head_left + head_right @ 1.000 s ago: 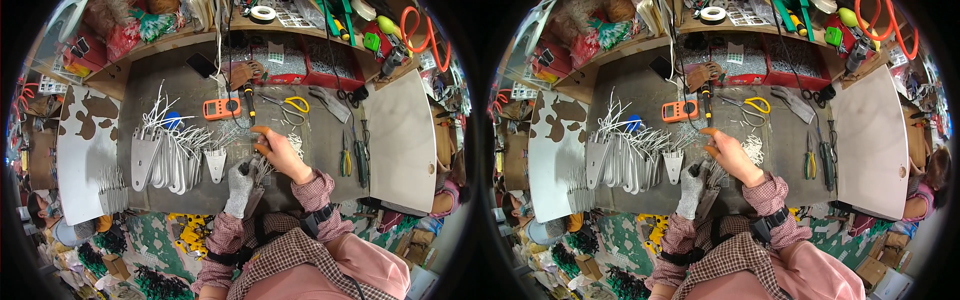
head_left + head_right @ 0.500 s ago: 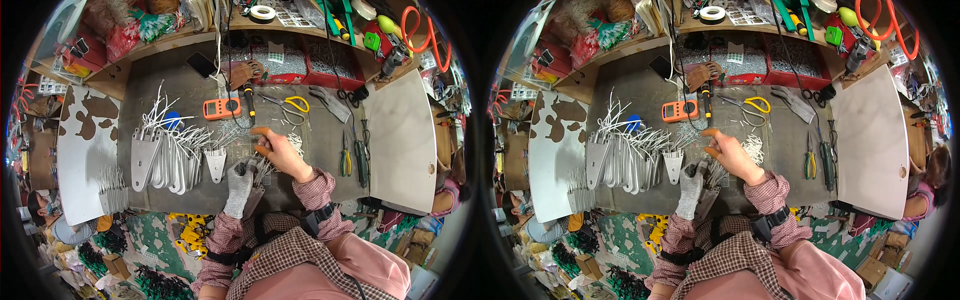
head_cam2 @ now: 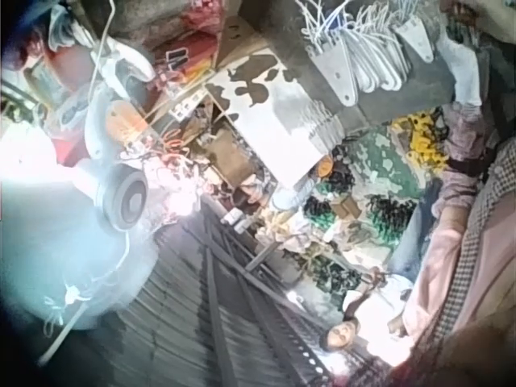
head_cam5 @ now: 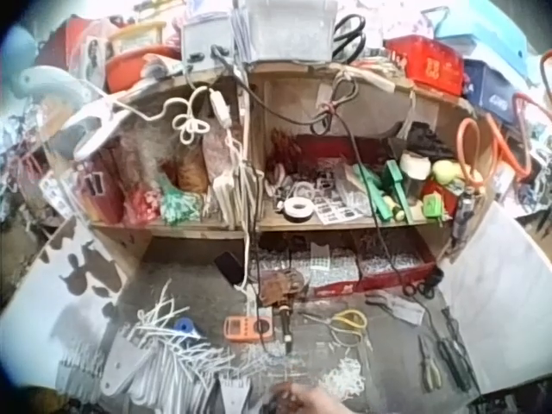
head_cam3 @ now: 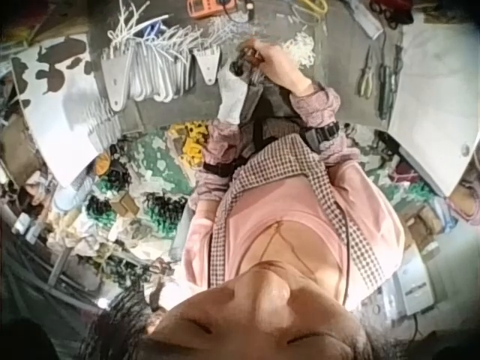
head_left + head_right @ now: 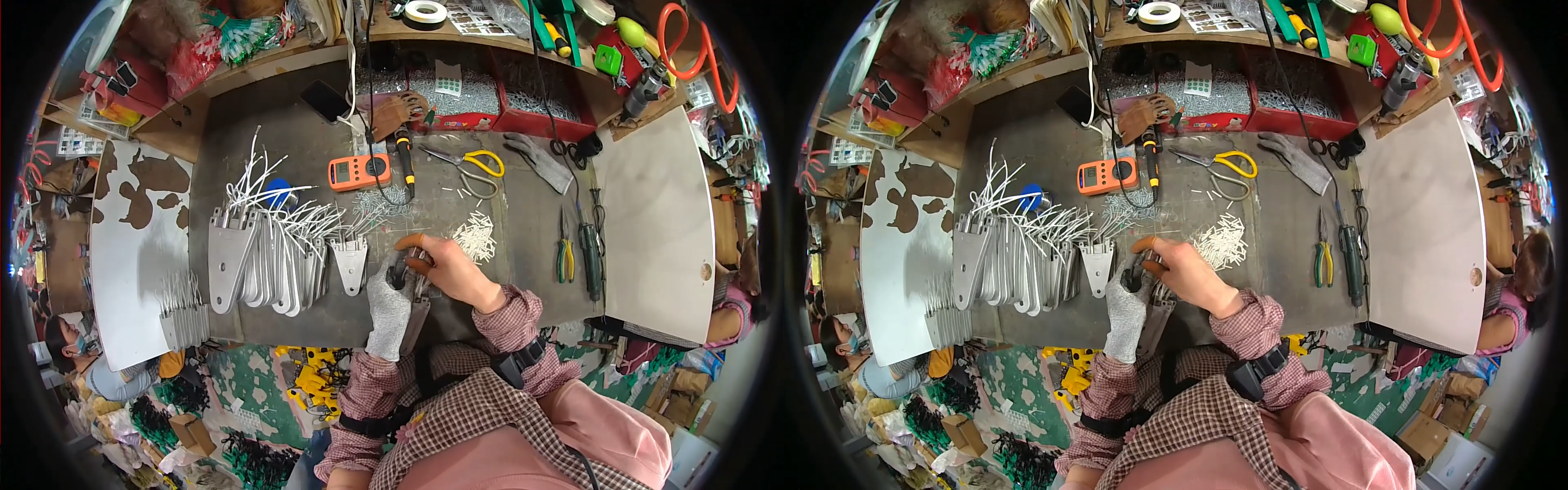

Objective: Assembling small connectors and wires onto metal plates at a workbench.

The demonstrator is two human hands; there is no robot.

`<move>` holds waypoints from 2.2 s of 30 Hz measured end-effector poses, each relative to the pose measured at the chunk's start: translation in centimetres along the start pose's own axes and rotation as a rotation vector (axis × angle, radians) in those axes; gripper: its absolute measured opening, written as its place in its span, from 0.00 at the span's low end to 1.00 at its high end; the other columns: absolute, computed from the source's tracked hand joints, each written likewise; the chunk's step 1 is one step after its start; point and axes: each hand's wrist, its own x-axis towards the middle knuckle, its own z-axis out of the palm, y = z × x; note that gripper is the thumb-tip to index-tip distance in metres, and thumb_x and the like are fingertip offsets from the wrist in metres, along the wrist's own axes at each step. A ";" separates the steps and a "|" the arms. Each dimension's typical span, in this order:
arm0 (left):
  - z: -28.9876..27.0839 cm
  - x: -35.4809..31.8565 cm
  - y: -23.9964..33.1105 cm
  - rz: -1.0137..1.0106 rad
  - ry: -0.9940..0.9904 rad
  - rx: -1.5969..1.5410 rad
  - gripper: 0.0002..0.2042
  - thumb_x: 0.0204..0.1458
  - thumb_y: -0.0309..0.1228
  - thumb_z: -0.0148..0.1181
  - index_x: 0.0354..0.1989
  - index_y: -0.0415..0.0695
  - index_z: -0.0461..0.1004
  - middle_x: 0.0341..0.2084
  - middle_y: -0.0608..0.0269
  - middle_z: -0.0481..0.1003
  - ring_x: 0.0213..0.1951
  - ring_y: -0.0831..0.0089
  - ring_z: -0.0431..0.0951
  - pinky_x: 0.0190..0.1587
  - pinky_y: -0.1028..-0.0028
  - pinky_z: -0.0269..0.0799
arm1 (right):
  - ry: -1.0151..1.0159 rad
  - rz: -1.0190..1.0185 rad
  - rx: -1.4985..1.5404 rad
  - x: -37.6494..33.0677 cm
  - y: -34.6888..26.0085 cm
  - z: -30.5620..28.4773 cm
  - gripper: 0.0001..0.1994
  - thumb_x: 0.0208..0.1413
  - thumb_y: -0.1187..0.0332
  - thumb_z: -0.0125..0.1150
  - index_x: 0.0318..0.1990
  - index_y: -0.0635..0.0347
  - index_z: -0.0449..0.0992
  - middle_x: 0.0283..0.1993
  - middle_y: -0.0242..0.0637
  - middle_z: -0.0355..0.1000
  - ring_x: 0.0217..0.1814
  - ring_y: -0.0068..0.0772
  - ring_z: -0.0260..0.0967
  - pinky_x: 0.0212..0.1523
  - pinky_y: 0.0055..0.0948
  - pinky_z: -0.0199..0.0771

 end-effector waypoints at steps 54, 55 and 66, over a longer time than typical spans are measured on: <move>-1.2 -6.9 5.3 0.286 0.094 0.624 0.20 0.51 0.32 0.68 0.54 0.46 0.76 0.55 0.48 0.73 0.53 0.49 0.73 0.55 0.54 0.69 | 0.131 0.521 -0.591 1.3 10.5 -4.2 0.12 0.58 0.64 0.63 0.41 0.65 0.77 0.40 0.53 0.77 0.48 0.55 0.77 0.44 0.50 0.75; -0.7 -5.9 5.4 0.224 0.042 0.517 0.20 0.52 0.32 0.67 0.55 0.45 0.76 0.52 0.50 0.76 0.47 0.53 0.77 0.51 0.60 0.73 | 0.125 0.514 -0.594 0.5 11.1 -3.1 0.12 0.58 0.64 0.63 0.41 0.65 0.77 0.40 0.53 0.77 0.48 0.55 0.77 0.44 0.50 0.75; 0.7 1.1 5.4 -0.259 -0.161 -0.336 0.13 0.63 0.36 0.61 0.46 0.38 0.81 0.27 0.65 0.81 0.21 0.84 0.76 0.22 0.83 0.68 | 0.169 0.451 -0.274 -1.8 9.5 -2.2 0.08 0.55 0.75 0.64 0.41 0.64 0.77 0.35 0.47 0.78 0.38 0.44 0.77 0.39 0.36 0.76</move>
